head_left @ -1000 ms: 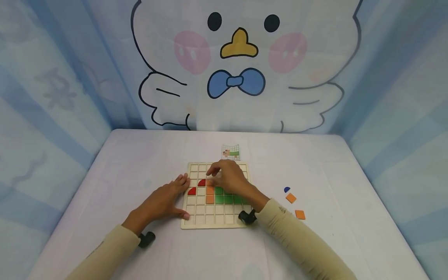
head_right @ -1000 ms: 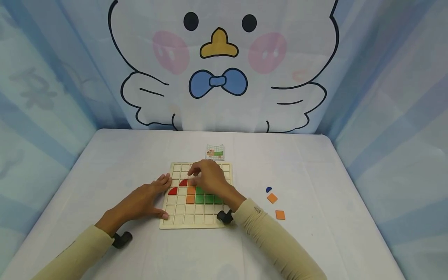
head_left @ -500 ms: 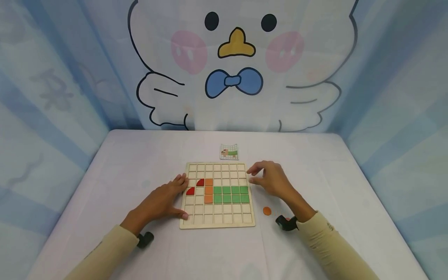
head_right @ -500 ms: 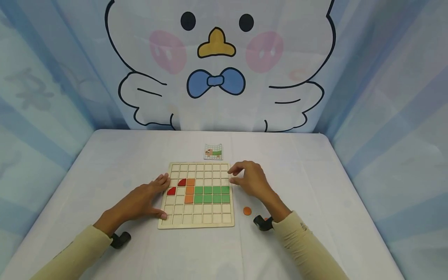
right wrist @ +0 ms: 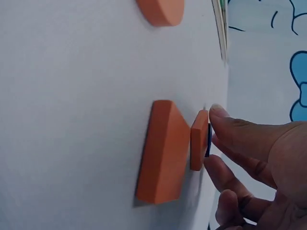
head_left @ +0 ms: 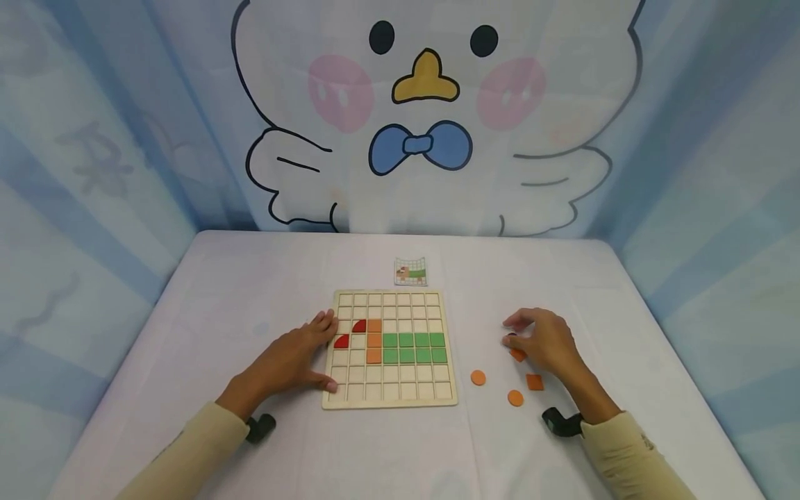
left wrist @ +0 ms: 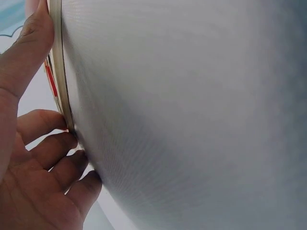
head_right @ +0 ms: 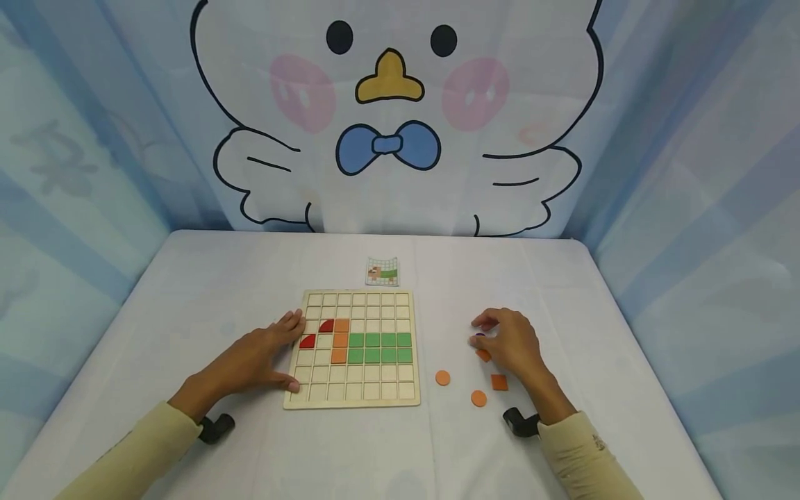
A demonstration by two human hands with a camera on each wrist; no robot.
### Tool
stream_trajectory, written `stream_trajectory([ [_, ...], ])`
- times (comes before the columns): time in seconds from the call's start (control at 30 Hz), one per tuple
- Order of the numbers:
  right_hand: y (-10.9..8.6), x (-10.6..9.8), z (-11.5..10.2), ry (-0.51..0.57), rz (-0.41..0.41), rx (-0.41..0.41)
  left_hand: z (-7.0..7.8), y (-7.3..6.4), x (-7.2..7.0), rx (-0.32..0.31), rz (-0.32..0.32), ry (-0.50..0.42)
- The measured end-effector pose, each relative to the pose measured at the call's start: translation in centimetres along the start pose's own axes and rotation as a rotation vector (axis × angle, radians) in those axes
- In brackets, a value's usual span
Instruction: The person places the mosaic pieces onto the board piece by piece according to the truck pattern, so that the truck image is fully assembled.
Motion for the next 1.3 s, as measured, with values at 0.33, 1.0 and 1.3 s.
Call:
stream_trajectory([
  [0.33,0.6,0.4,0.4,0.008,-0.027,0.032,0.1,-0.1,0.0,-0.001,0.005,0.001],
  [1.0,0.9,1.3,-1.6,-0.014,-0.090,0.027,0.4,-0.2,-0.2,-0.007,0.002,0.016],
  [1.3,1.8,2.8,-6.7,0.057,-0.124,-0.102,0.5,-0.3,-0.4,-0.008,-0.001,0.004],
])
Point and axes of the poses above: each hand's wrist, its own y-axis towards the middle knuckle, its own x-axis out of the palm, z = x × y, the point moved 2 cm from there along y, towards the middle knuckle, and after that the axes turned 9 degrees about -z, right-handed, at the moved point
